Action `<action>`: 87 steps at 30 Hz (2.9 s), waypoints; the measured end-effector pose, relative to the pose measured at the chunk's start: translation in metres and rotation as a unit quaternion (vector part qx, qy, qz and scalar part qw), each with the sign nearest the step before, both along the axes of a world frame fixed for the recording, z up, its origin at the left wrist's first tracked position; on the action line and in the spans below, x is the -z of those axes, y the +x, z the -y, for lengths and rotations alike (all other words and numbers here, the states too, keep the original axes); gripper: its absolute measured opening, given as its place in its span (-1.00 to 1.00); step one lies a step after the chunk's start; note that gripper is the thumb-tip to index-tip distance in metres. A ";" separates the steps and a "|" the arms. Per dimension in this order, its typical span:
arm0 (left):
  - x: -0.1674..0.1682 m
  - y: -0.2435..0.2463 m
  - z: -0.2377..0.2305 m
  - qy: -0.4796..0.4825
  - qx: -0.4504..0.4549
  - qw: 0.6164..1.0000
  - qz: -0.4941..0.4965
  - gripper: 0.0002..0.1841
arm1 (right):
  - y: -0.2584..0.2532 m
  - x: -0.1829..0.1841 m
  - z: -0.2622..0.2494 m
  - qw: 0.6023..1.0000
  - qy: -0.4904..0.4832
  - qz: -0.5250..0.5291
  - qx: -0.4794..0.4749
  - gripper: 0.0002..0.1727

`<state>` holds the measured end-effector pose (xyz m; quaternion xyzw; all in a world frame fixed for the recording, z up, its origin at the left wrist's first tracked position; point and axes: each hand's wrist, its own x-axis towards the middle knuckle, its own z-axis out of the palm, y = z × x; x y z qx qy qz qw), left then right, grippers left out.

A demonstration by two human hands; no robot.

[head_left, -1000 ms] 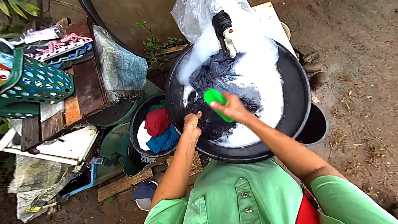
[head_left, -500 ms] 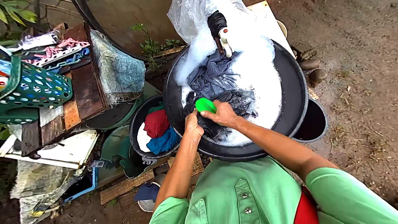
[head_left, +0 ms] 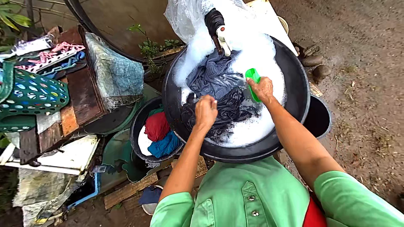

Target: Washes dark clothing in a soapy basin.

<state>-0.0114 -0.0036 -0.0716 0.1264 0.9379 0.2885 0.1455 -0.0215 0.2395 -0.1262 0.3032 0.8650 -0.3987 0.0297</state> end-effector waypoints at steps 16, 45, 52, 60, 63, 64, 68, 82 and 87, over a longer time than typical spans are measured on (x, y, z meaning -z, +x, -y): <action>0.056 -0.041 -0.070 -0.099 0.137 0.981 0.099 -0.70 | -0.017 -0.004 0.002 0.999 0.009 0.002 -0.050 -0.38; 0.020 0.027 0.045 0.179 -0.304 0.904 0.241 -0.72 | 0.028 -0.012 0.120 0.930 -0.026 0.040 -0.364 -0.34; 0.013 0.030 0.045 0.168 -0.302 0.910 0.230 -0.74 | 0.013 0.032 0.023 0.914 0.128 0.167 -0.347 -0.33; 0.019 0.027 0.043 0.134 -0.243 0.934 0.223 -0.64 | 0.033 -0.017 0.079 0.941 0.034 0.091 -0.324 -0.33; 0.019 0.029 0.047 0.131 -0.263 0.928 0.230 -0.66 | 0.034 0.006 0.099 0.906 0.041 0.119 -0.404 -0.28; 0.019 0.029 0.046 0.129 -0.255 0.930 0.230 -0.68 | 0.028 0.017 0.086 0.908 0.048 0.133 -0.395 -0.28; 0.016 0.034 0.040 0.081 -0.080 0.987 0.117 -0.74 | 0.012 0.028 0.021 0.926 0.106 0.182 -0.313 -0.29; -0.008 0.059 0.051 -0.091 0.095 0.980 0.150 -0.73 | 0.014 0.027 0.026 0.916 0.106 0.190 -0.339 -0.32; -0.001 0.065 0.050 -0.077 0.078 0.988 0.113 -0.72 | 0.028 -0.018 0.061 0.947 0.030 0.104 -0.302 -0.36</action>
